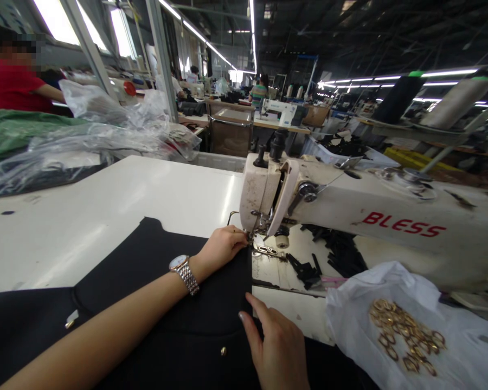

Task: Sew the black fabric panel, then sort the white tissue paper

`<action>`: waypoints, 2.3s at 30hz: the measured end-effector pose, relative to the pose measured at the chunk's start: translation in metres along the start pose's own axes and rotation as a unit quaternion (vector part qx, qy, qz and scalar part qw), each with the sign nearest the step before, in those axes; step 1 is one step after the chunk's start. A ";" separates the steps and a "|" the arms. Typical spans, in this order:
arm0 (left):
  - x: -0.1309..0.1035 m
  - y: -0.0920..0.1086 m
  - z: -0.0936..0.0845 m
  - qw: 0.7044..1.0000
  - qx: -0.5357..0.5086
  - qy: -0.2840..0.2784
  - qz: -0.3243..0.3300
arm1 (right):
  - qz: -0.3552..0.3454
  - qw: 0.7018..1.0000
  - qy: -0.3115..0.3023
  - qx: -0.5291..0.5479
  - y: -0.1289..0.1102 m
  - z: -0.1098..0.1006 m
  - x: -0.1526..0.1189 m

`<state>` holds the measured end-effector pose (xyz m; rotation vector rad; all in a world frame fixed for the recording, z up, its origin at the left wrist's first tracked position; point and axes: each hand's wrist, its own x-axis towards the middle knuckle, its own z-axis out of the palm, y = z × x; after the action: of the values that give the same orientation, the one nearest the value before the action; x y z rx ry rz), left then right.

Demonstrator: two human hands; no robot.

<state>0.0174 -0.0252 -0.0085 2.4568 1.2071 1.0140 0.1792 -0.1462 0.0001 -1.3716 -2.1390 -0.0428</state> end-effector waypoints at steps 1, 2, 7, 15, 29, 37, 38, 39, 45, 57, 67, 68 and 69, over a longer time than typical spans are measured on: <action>0.000 0.000 0.000 1.000 0.000 -0.002 -0.002 | 0.001 1.000 -0.001 0.000 0.000 0.000 0.000; 0.000 -0.001 0.000 1.000 0.000 -0.005 -0.005 | 0.001 1.000 -0.001 0.000 0.000 0.000 -0.001; -0.001 -0.002 0.000 1.000 -0.004 -0.018 -0.015 | -0.003 1.000 -0.002 -0.002 -0.001 0.000 0.000; 0.000 -0.002 0.000 1.000 -0.003 -0.023 -0.019 | 0.004 1.000 -0.012 0.005 0.000 0.002 -0.001; 0.001 -0.001 0.000 0.999 -0.013 -0.022 -0.021 | -0.002 1.000 -0.012 0.003 0.001 0.003 -0.002; -0.002 -0.004 0.001 1.000 -0.006 -0.021 -0.018 | 0.009 1.000 -0.007 0.011 0.000 0.006 -0.004; -0.002 -0.004 0.001 1.000 -0.007 -0.020 -0.016 | 0.006 1.000 -0.008 0.012 0.000 0.005 -0.004; -0.001 -0.004 0.001 1.000 -0.007 -0.017 -0.013 | 0.002 1.000 -0.011 0.012 0.000 0.005 -0.003; 0.000 -0.003 0.001 1.000 -0.004 -0.019 -0.013 | 0.014 1.000 -0.020 0.008 0.000 0.003 -0.001; -0.002 -0.005 0.002 0.999 -0.012 -0.025 -0.022 | 0.002 0.999 -0.037 0.016 0.004 0.009 -0.006; 0.001 -0.003 0.001 0.999 -0.001 -0.025 -0.024 | 0.010 1.000 -0.019 0.008 0.001 0.007 -0.003; 0.001 -0.003 0.000 0.999 -0.003 -0.024 -0.025 | 0.008 1.000 -0.018 0.007 0.001 0.007 -0.003; 0.001 -0.003 0.000 0.999 -0.004 -0.024 -0.025 | 0.008 1.000 -0.015 0.006 0.001 0.007 -0.003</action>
<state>0.0161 -0.0224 -0.0095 2.4168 1.2410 0.9392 0.1781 -0.1456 -0.0077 -1.3902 -2.1495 -0.0022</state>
